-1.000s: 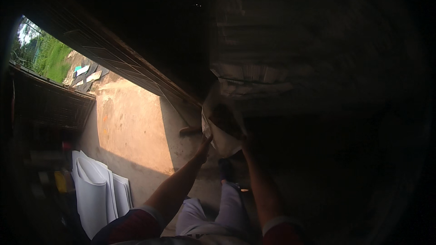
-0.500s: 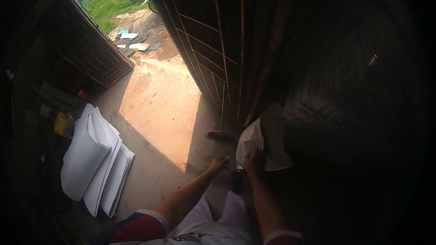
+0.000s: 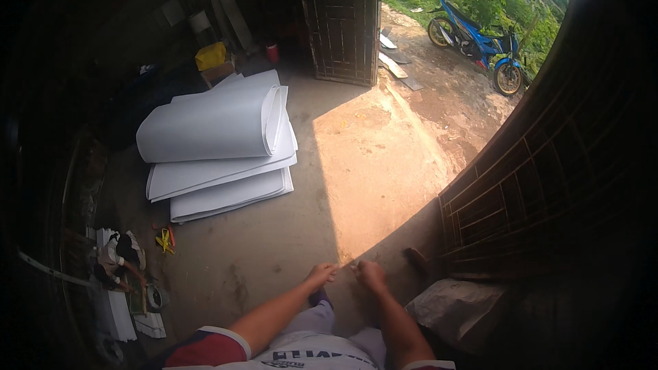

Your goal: The person picks up a pink and white foam sheet and places it on a stack. Then, the person unfolds several large white foam sheets and lays them flat on the floor one by one.

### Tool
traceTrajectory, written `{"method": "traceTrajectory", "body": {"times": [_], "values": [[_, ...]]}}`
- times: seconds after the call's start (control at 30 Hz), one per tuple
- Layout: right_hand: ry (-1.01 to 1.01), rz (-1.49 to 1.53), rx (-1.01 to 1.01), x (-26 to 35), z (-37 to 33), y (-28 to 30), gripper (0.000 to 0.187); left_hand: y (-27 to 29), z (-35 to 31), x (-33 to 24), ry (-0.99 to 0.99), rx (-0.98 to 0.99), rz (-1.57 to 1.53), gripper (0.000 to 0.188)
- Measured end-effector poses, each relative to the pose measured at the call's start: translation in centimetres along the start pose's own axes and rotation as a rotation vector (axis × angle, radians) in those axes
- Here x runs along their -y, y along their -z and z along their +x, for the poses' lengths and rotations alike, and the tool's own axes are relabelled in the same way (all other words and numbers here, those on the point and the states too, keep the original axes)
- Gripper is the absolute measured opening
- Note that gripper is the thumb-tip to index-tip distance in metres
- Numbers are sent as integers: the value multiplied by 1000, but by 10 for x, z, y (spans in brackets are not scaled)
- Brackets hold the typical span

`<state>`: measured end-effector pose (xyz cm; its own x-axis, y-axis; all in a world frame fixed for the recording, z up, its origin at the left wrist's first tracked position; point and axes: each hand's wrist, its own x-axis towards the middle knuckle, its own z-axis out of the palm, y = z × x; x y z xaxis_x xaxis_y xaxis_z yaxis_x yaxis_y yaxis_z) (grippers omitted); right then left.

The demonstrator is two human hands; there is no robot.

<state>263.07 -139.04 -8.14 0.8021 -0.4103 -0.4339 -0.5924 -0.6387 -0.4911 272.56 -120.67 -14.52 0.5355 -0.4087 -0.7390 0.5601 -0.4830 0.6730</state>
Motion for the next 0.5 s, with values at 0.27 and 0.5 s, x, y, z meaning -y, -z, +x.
{"method": "traceTrajectory", "body": {"times": [0.27,0.5], "values": [[92,114,142,118,100,-19,37,147,19,-12,118,-245,-131,39],[188,31,277,135,229,-10,36,189,69,-47,101,-245,-290,45]]}}
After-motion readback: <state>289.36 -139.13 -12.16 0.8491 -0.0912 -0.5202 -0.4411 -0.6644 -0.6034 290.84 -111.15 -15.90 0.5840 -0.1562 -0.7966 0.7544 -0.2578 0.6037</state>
